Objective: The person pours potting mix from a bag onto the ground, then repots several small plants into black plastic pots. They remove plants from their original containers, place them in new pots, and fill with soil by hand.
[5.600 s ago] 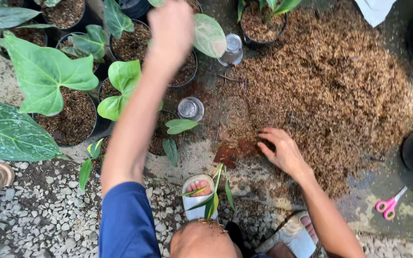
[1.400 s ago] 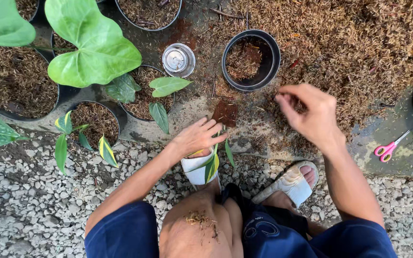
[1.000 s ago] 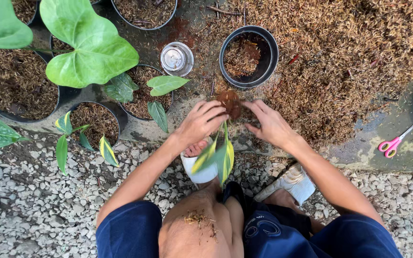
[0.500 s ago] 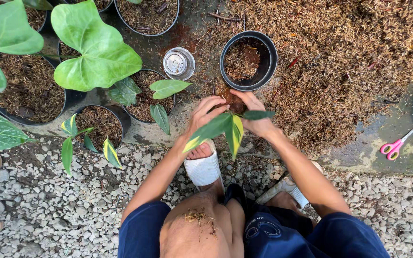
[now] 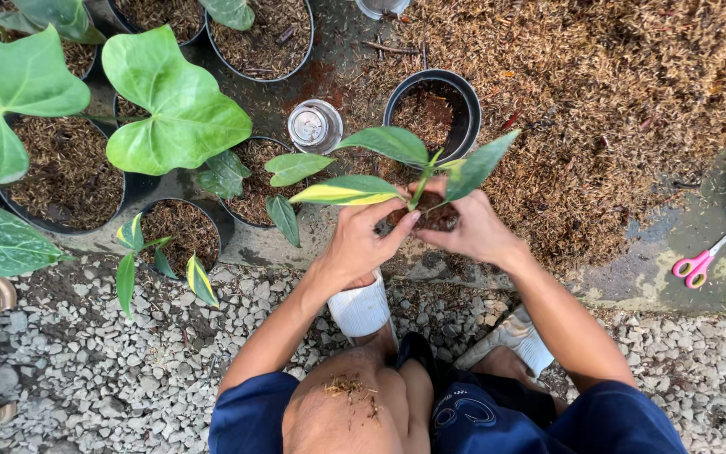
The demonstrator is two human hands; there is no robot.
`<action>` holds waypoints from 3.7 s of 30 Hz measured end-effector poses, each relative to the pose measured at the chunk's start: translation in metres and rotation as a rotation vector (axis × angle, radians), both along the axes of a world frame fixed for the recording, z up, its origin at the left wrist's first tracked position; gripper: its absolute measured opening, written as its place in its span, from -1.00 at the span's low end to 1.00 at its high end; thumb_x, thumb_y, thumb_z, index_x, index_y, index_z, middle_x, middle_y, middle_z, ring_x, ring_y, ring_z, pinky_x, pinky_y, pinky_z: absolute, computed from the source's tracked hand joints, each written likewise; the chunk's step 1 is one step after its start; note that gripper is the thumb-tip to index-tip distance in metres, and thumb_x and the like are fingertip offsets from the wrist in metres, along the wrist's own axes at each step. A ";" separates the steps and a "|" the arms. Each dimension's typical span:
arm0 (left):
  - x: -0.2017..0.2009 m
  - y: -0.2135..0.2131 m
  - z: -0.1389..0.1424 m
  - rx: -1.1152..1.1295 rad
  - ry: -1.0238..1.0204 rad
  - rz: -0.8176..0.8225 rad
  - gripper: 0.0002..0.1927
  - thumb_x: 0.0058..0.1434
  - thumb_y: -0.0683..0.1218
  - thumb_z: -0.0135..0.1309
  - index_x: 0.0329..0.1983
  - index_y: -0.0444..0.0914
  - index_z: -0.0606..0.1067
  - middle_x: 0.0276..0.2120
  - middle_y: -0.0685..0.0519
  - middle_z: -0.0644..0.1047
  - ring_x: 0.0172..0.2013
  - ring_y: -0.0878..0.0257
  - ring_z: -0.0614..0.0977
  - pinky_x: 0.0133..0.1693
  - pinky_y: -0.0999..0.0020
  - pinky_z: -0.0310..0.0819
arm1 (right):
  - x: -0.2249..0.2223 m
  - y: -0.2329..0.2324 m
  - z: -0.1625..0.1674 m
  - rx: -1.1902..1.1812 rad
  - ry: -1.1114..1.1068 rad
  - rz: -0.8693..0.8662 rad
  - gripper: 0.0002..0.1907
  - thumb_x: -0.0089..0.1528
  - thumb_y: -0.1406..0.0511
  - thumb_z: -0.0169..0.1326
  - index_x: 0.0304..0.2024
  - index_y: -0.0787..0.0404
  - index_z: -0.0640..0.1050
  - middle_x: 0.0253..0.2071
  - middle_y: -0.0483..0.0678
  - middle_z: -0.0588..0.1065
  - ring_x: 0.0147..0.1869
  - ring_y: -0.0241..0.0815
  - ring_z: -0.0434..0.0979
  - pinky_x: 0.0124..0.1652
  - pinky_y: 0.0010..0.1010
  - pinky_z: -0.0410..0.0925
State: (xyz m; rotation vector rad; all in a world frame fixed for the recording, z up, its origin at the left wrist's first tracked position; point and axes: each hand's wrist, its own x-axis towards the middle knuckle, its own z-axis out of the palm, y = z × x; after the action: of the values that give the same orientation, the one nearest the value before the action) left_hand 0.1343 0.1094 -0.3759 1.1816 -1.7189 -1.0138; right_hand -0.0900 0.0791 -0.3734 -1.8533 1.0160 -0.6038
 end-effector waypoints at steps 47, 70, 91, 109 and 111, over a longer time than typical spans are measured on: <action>-0.056 -0.106 -0.030 0.004 -0.020 0.037 -0.82 0.30 -0.06 0.14 -0.22 -0.29 0.51 -0.34 -0.02 0.48 -0.35 0.17 0.57 -0.33 0.22 0.49 | -0.096 -0.105 0.038 0.391 0.268 -0.415 -0.50 0.10 0.36 0.29 0.11 -0.04 0.60 0.16 -0.13 0.57 0.20 -0.11 0.57 0.15 -0.05 0.42; -0.025 -0.146 -0.015 -0.412 -0.215 -0.111 -0.85 0.05 -0.13 0.34 -0.33 -0.22 0.63 0.29 -0.27 0.34 0.33 -0.29 0.26 0.28 -0.13 0.13 | -0.050 -0.103 0.036 0.306 1.208 -0.039 0.03 0.07 0.03 0.38 0.46 -0.05 0.13 0.49 0.19 -0.09 0.47 0.50 -0.07 0.22 0.29 0.19; -0.026 -0.159 -0.023 -0.040 -0.193 -0.151 -0.59 0.24 -0.26 0.14 0.17 -0.30 0.51 0.03 -0.23 0.60 0.01 -0.12 0.66 0.06 0.12 0.57 | -0.002 -0.067 0.072 0.129 -0.039 -0.302 -0.46 0.30 0.33 0.16 0.31 0.29 0.34 0.18 0.14 0.51 0.21 0.00 0.59 0.14 -0.25 0.50; -0.025 -0.148 -0.046 -0.363 -0.424 -0.268 -0.67 0.13 -0.24 0.22 0.00 -0.28 0.60 0.29 -0.11 0.49 0.39 0.04 0.39 0.44 -0.06 0.02 | -0.033 -0.052 0.041 -0.367 0.770 -0.255 -0.52 0.23 0.11 0.32 0.11 0.14 0.52 0.19 0.12 0.42 0.24 0.08 0.45 0.15 -0.06 0.48; -0.026 -0.149 -0.043 -0.394 -0.380 -0.213 -0.69 0.05 -0.21 0.27 -0.09 -0.25 0.61 0.29 -0.16 0.46 0.37 -0.07 0.35 0.40 -0.11 0.01 | -0.054 -0.053 0.027 -0.215 1.025 -0.253 -0.13 0.10 0.04 0.38 0.31 0.22 0.31 0.37 0.32 0.11 0.34 0.37 0.23 0.11 0.11 0.43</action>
State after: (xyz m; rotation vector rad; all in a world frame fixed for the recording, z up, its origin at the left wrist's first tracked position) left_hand 0.1080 -0.0392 -0.4192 0.9889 -2.2574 -0.5461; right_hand -0.1438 0.0258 -0.3465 -2.2724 1.9129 0.1778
